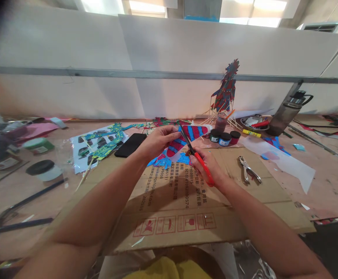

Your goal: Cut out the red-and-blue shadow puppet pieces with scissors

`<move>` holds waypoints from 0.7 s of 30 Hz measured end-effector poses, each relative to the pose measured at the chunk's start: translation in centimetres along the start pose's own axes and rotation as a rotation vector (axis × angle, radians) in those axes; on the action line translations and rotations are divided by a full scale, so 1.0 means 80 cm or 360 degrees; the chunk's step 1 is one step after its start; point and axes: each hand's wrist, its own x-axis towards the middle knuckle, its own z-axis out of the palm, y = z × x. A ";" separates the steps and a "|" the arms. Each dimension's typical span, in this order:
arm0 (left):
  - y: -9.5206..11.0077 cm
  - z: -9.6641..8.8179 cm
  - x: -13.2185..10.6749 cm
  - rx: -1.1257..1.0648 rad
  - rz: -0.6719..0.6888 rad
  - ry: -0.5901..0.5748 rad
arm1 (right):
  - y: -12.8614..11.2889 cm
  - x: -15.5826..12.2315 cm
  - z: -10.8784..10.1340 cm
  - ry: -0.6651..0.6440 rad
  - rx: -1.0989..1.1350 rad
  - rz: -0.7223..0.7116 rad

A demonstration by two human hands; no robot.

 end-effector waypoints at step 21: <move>-0.001 0.009 0.003 0.0061 0.0118 0.0212 | -0.004 -0.001 0.002 0.0003 0.0003 -0.0022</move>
